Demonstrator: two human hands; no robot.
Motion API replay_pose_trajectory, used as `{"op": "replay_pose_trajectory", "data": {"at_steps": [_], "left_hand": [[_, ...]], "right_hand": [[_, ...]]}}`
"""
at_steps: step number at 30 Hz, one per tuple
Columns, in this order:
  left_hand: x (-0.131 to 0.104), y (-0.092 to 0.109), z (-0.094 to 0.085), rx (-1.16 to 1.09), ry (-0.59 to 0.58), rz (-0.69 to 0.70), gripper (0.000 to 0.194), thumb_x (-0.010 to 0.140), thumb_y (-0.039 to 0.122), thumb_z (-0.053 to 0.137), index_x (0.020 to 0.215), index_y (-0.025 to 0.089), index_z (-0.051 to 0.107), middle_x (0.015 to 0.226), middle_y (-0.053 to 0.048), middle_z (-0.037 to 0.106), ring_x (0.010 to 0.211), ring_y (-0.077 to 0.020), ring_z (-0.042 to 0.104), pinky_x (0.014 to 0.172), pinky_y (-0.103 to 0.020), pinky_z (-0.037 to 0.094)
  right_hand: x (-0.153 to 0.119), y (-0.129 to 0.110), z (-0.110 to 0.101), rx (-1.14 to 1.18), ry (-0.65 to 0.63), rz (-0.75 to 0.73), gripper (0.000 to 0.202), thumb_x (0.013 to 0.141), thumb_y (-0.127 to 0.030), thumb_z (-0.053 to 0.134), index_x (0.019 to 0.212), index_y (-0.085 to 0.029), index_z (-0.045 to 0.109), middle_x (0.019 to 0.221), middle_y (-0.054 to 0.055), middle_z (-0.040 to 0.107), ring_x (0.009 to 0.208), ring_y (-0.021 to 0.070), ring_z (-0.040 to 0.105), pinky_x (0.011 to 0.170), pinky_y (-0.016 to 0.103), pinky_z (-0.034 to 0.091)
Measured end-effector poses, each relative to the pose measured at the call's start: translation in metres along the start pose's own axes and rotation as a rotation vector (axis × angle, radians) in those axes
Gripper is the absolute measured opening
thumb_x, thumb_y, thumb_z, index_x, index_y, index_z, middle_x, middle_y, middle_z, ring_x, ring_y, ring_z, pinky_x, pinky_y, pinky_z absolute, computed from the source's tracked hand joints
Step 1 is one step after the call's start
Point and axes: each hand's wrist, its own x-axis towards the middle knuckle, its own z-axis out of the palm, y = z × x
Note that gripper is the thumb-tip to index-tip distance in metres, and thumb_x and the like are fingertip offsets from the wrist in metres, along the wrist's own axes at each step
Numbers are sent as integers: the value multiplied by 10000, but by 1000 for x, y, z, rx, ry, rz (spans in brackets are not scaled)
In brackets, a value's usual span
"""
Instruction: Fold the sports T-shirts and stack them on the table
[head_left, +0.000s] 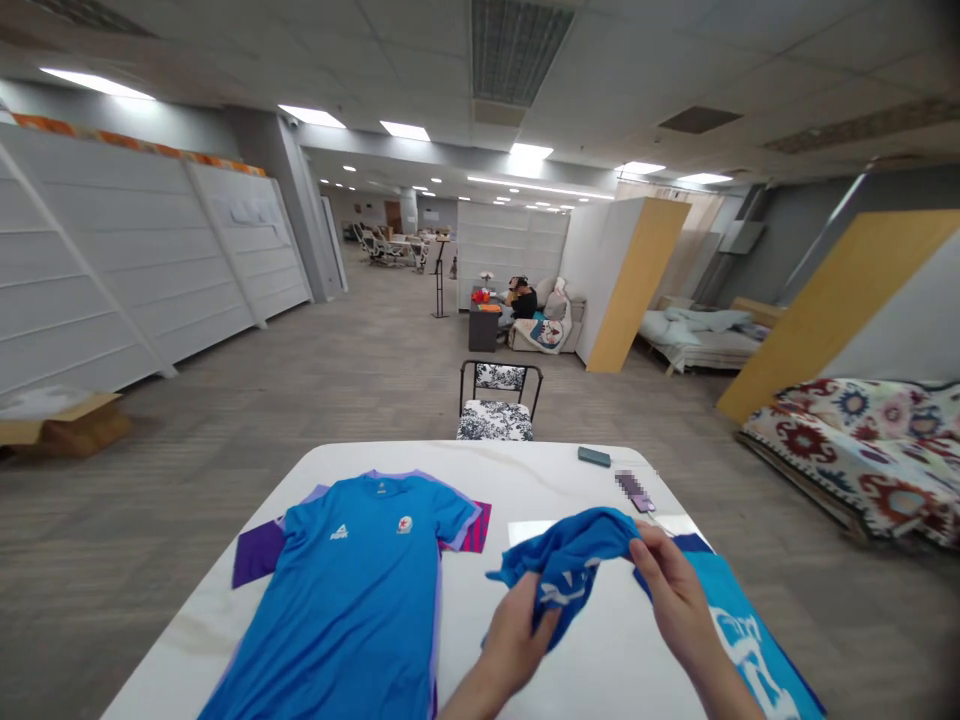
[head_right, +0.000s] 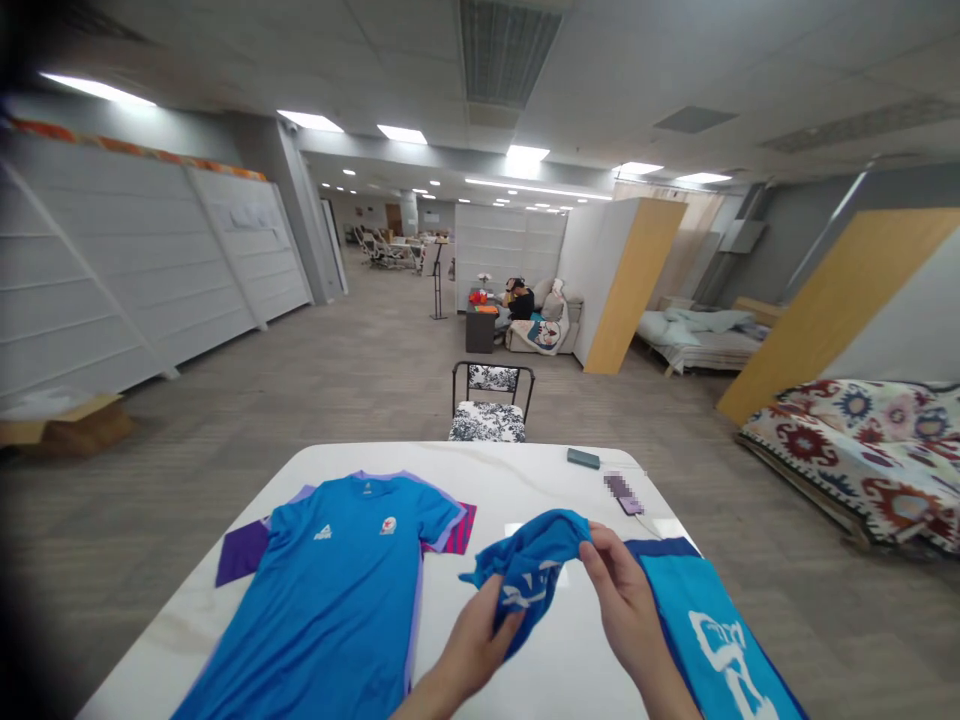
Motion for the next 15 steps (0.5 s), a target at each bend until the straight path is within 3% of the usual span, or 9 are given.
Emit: {"op": "replay_pose_trajectory", "data": {"at_steps": [3, 7, 9, 12, 15], "left_hand": [[-20, 12, -61, -8, 134, -63, 402, 1002, 662, 565, 1244, 381, 720, 1257, -165, 704, 1262, -430, 708, 1086, -621, 541], [-46, 45, -149, 49, 270, 79, 291, 983, 537, 717, 1144, 295, 712, 1324, -137, 670, 1264, -368, 676, 1112, -546, 548], [-57, 67, -182, 64, 284, 105, 270, 1017, 524, 703, 1085, 264, 691, 1218, -107, 697, 1131, -316, 689, 1022, -487, 567], [-68, 101, -212, -56, 226, 59, 325, 1085, 555, 624, 967, 254, 643, 889, -15, 660, 795, -205, 609, 741, -339, 518], [-61, 135, -221, -411, 282, -14, 342, 1050, 599, 693, 1008, 264, 641, 795, 34, 630, 677, -151, 564, 621, -265, 470]], "right_hand": [[11, -19, 30, 63, 42, -1, 310, 1029, -630, 713, 1045, -324, 762, 1092, 62, 785, 1021, 272, 772, 949, 445, 715], [35, -40, 50, 134, 100, -26, 352, 1015, -644, 748, 1019, -294, 716, 956, 17, 730, 917, 228, 755, 884, 408, 720], [50, -53, 59, 158, 73, -61, 368, 1014, -651, 753, 1032, -288, 695, 943, 6, 714, 904, 217, 750, 882, 406, 718], [78, -75, 77, 166, -18, -123, 424, 1026, -704, 712, 1071, -285, 658, 1013, 13, 723, 969, 221, 753, 936, 438, 715], [96, -96, 99, 143, -168, -159, 514, 1014, -779, 676, 1121, -278, 624, 1281, 59, 726, 1180, 249, 735, 1091, 498, 664]]}}
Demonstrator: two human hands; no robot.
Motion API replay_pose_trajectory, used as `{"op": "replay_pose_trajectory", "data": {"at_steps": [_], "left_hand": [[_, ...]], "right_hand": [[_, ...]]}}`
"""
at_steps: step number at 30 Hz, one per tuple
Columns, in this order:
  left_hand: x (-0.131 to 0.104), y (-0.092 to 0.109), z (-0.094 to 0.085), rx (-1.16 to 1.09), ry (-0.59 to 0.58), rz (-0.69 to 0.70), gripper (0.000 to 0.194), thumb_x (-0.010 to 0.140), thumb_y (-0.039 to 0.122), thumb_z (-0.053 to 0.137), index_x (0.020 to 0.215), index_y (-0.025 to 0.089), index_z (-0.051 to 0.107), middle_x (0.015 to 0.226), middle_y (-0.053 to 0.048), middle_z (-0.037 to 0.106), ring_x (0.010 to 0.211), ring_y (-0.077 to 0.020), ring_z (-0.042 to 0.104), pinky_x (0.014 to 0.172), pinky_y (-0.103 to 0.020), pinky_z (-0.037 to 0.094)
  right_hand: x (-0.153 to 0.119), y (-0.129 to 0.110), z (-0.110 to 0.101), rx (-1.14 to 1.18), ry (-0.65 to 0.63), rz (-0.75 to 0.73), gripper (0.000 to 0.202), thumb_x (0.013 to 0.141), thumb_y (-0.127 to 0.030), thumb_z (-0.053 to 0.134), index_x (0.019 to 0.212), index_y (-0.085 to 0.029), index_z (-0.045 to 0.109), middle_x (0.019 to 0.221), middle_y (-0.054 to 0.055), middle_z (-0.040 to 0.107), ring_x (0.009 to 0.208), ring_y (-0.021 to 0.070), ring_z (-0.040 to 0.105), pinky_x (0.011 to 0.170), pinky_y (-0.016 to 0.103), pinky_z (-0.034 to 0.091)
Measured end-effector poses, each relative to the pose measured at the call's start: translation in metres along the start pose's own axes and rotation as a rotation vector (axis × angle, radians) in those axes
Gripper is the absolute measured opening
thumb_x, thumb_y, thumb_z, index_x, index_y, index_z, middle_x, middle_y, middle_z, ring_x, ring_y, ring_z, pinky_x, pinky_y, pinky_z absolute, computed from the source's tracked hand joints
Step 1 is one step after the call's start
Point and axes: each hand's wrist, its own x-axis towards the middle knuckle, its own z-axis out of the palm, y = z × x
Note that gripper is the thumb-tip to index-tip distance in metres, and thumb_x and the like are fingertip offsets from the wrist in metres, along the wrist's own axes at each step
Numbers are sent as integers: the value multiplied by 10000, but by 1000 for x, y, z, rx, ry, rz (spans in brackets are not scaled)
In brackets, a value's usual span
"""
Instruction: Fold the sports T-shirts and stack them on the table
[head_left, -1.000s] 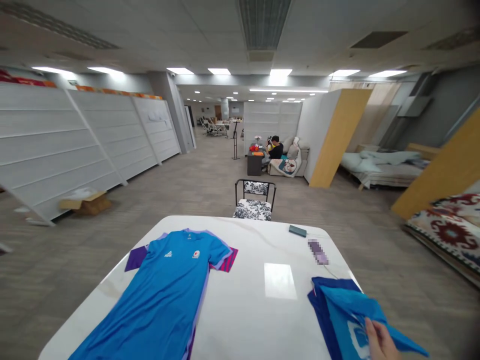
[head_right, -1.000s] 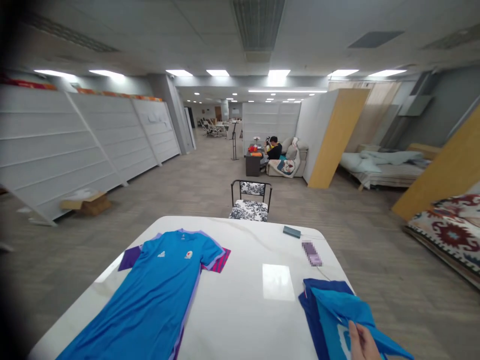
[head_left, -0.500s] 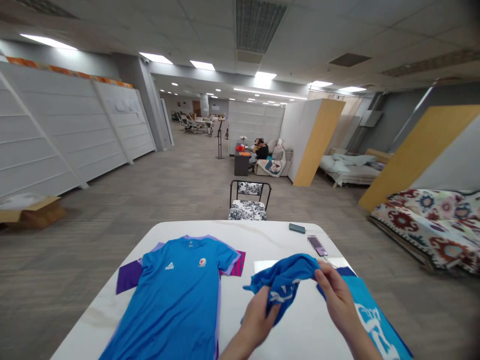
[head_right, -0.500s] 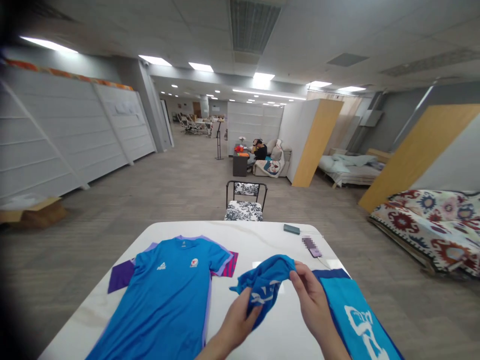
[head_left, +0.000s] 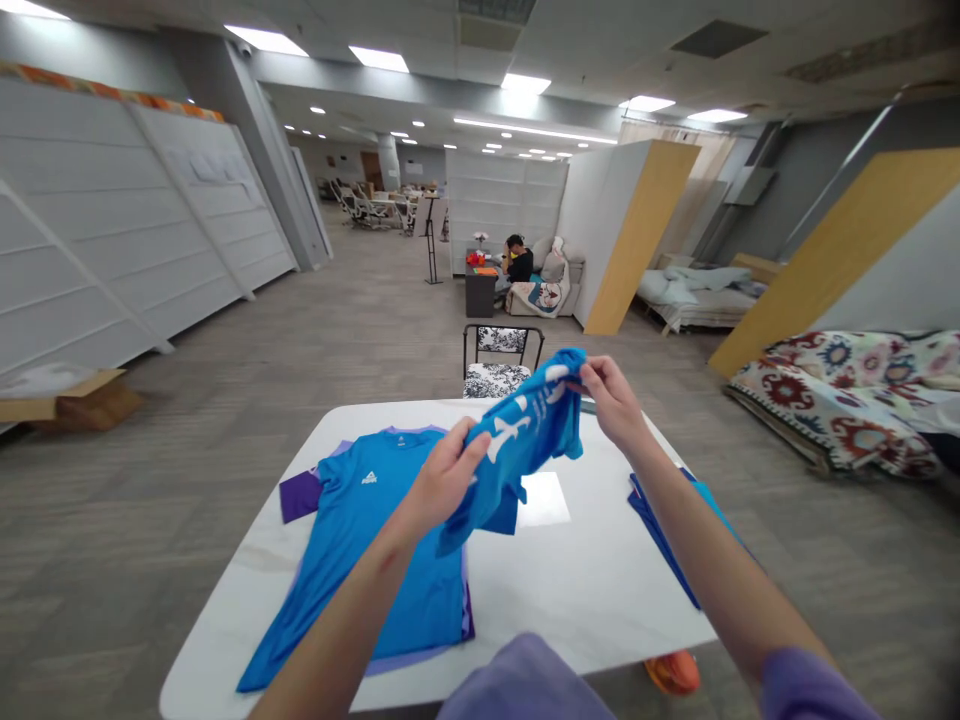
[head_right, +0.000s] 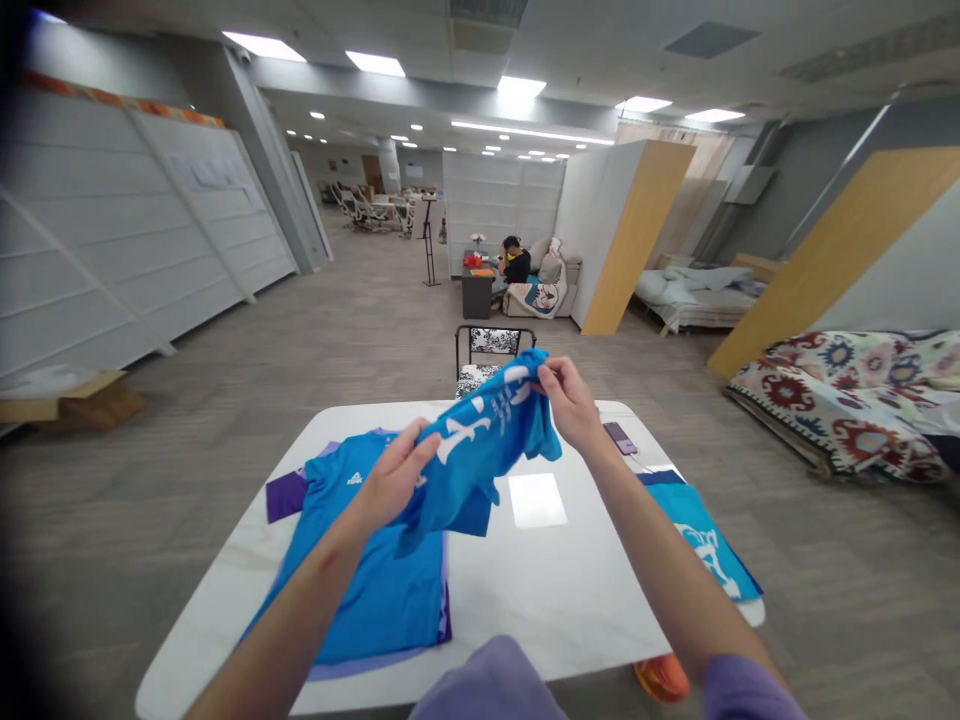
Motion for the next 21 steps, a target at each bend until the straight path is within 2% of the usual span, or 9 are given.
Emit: {"op": "replay_pose_trajectory", "data": {"at_steps": [2, 5, 8, 10, 13, 15, 17, 20, 21], "left_hand": [[11, 19, 13, -244, 111, -7, 367, 980, 584, 799, 1070, 264, 642, 849, 34, 689, 719, -148, 635, 657, -252, 530], [27, 42, 36, -444, 223, 24, 428, 895, 526, 896, 1070, 235, 637, 900, 10, 736, 803, -164, 708, 743, -268, 593], [30, 54, 57, -486, 263, 34, 425, 883, 481, 912, 1058, 217, 629, 896, 8, 730, 832, -163, 718, 789, -274, 602], [25, 57, 66, -468, 281, 50, 408, 890, 432, 910, 1076, 218, 616, 927, 7, 737, 867, -161, 724, 826, -279, 607], [13, 60, 73, -383, 282, 68, 396, 880, 355, 915, 1099, 223, 613, 959, 9, 734, 897, -157, 719, 842, -273, 601], [3, 63, 75, -316, 274, 64, 408, 854, 305, 924, 1129, 218, 635, 984, 2, 734, 904, -157, 714, 837, -269, 596], [-6, 68, 78, -276, 281, 58, 440, 834, 276, 926, 1175, 213, 656, 1020, -10, 742, 912, -162, 713, 833, -274, 597], [-18, 75, 86, -262, 301, 92, 452, 842, 298, 923, 1204, 215, 665, 1078, -28, 745, 945, -175, 723, 842, -295, 611], [-22, 77, 88, -258, 302, 114, 448, 850, 306, 922, 1207, 215, 667, 1108, -35, 743, 969, -180, 728, 855, -302, 618]], "right_hand": [[-5, -13, 15, -28, -100, -33, 557, 1018, -795, 657, 1235, -284, 606, 1486, 92, 654, 1349, 279, 678, 1179, 531, 605], [-53, -36, 31, -119, -241, -156, 671, 995, -766, 717, 1451, -304, 545, 1578, 127, 582, 1471, 338, 597, 1211, 564, 567], [-115, -48, 31, -255, -296, -239, 848, 881, -695, 887, 1535, -305, 512, 1525, 151, 596, 1406, 389, 625, 1162, 581, 588], [-141, -42, 18, -331, -254, -214, 657, 953, -603, 841, 1466, -299, 565, 1449, 137, 638, 1278, 359, 691, 1101, 564, 610], [-145, -24, -15, -335, -205, -131, 232, 1120, -484, 604, 1199, -274, 662, 1203, 81, 732, 1058, 276, 745, 978, 490, 626], [-137, -15, -36, -265, -195, -98, 257, 1149, -490, 544, 1109, -263, 657, 1068, 55, 748, 980, 249, 746, 921, 451, 623], [-131, -13, -45, -208, -212, -123, 302, 1103, -552, 646, 1193, -263, 644, 1071, 48, 750, 986, 247, 743, 938, 448, 622], [-132, -18, -35, -274, -319, -263, 643, 924, -617, 881, 1397, -281, 603, 1244, 81, 737, 1118, 296, 723, 1000, 482, 607], [-133, -20, -27, -322, -341, -310, 628, 926, -604, 884, 1395, -286, 614, 1268, 91, 729, 1141, 310, 712, 998, 485, 599]]}}
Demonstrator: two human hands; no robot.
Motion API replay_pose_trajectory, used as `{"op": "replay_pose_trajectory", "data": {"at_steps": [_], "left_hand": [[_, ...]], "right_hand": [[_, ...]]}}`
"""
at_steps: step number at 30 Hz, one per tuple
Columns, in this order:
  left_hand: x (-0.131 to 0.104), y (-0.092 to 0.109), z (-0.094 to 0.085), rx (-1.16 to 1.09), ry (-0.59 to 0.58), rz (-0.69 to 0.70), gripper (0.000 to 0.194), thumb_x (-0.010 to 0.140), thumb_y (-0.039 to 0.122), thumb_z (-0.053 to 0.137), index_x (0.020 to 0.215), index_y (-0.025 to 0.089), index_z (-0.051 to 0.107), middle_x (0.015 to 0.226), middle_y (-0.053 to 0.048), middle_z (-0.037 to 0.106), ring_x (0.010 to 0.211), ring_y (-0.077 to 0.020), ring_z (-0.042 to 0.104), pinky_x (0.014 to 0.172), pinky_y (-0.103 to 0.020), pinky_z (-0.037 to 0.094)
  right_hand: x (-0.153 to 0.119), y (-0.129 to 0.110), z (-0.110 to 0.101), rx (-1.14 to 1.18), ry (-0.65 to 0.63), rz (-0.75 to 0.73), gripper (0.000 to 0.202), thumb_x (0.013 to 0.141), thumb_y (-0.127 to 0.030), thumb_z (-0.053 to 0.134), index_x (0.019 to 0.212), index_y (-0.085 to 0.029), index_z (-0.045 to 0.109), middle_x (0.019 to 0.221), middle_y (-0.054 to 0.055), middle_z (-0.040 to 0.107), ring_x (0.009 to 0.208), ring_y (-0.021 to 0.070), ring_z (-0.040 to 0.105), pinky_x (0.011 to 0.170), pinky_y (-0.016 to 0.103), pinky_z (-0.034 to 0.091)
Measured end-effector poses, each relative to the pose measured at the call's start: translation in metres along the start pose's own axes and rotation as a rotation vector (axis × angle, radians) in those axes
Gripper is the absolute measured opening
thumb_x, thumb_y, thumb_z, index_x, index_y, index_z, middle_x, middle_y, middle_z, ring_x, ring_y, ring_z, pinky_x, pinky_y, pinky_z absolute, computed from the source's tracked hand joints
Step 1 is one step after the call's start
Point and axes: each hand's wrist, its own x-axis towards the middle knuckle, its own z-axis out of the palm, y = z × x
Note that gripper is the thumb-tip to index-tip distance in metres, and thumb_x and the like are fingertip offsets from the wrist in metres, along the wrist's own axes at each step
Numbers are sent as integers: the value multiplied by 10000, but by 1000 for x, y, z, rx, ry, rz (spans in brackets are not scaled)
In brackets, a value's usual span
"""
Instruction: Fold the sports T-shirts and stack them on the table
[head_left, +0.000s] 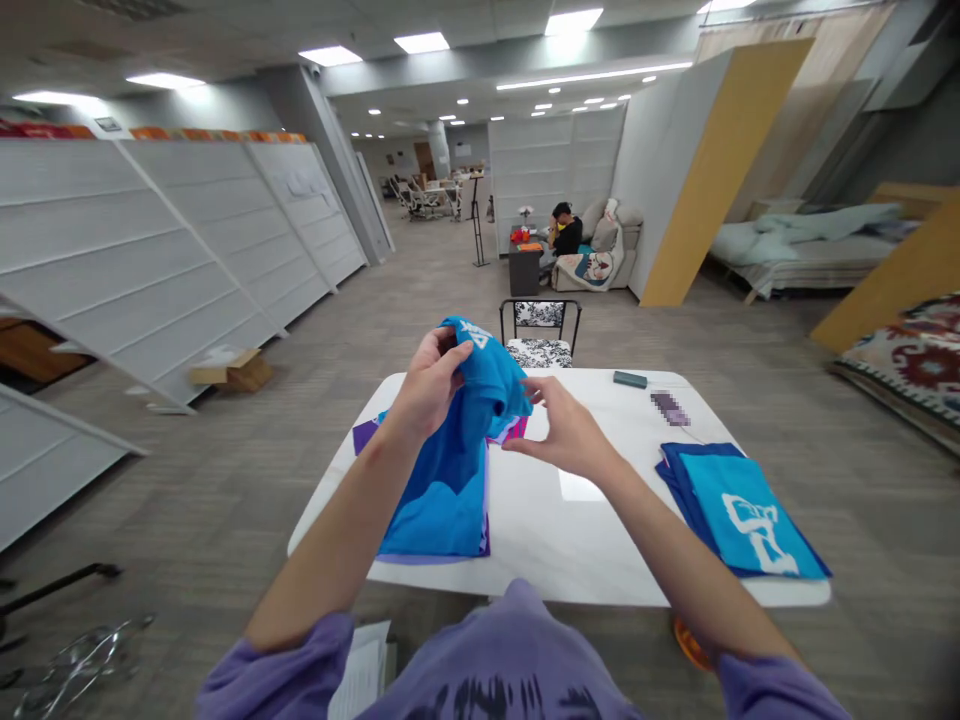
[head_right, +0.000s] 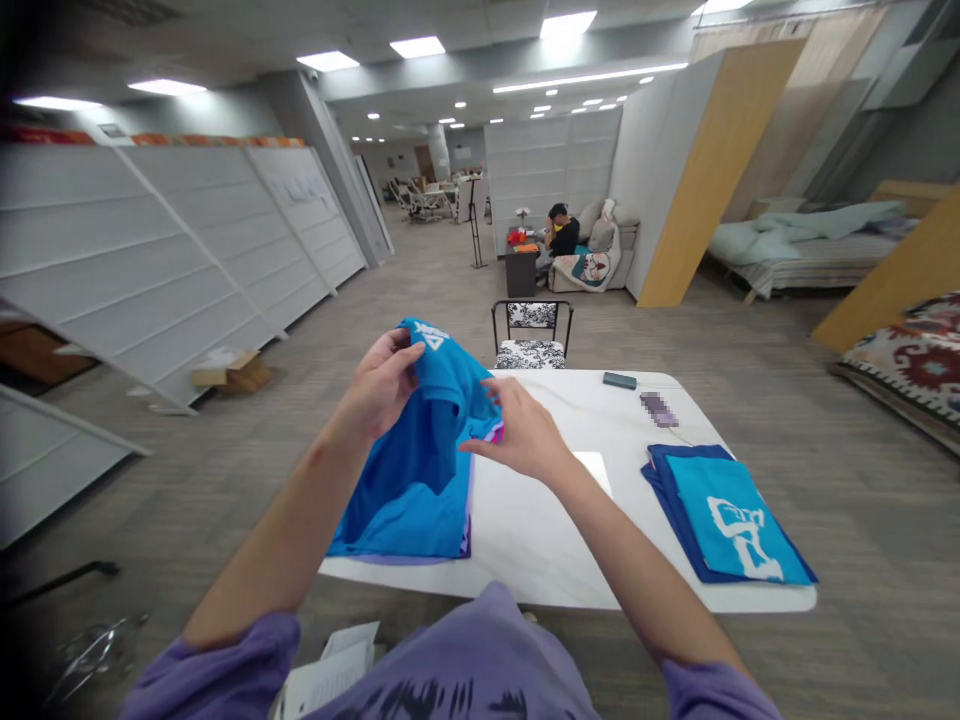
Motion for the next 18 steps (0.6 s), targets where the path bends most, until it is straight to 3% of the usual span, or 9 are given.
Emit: {"op": "replay_pose_trajectory", "data": {"at_steps": [3, 6, 9, 14, 16, 18], "left_hand": [[-10, 5, -3, -6, -2, 58, 457, 858, 295, 927, 1230, 215, 674, 1217, -55, 733, 1054, -186, 737, 931, -339, 639], [-16, 6, -19, -33, 46, 89, 478, 837, 260, 940, 1241, 211, 690, 1222, -51, 730, 1041, -166, 745, 970, -347, 650], [-16, 3, -43, -52, 78, 44, 455, 799, 238, 956, 1198, 191, 741, 1109, -41, 752, 939, -139, 742, 886, -276, 644], [-5, 13, -114, -64, 52, -50, 448, 793, 282, 954, 1199, 192, 788, 1073, -57, 785, 896, -149, 735, 784, -244, 612], [0, 24, -152, -23, -1, -83, 510, 793, 343, 975, 1240, 192, 781, 1071, -67, 783, 886, -163, 734, 765, -257, 606], [4, 34, -190, 70, -109, -115, 599, 786, 408, 999, 1294, 195, 763, 1105, -82, 775, 916, -190, 743, 804, -297, 627]], "right_hand": [[11, -8, 23, -112, 24, -48, 301, 1064, -531, 725, 1218, -275, 684, 1201, 107, 722, 1115, 316, 690, 961, 469, 576], [28, -10, 48, -78, 20, -66, 348, 1034, -548, 757, 1223, -267, 679, 1221, 112, 710, 1133, 320, 669, 970, 455, 572], [44, -10, 85, 82, -25, -36, 281, 1050, -497, 703, 1214, -271, 674, 1197, 77, 718, 1091, 279, 672, 950, 420, 578], [71, -5, 143, 359, 36, 176, 162, 1078, -389, 541, 1173, -263, 576, 1016, 15, 709, 909, 216, 667, 831, 360, 552], [89, -8, 149, 376, 115, 229, 158, 1090, -379, 514, 1203, -269, 522, 942, -12, 678, 823, 197, 633, 786, 341, 526], [113, -23, 147, 298, 210, 188, 163, 1097, -372, 519, 1223, -268, 515, 928, -16, 660, 803, 191, 615, 780, 336, 506]]}}
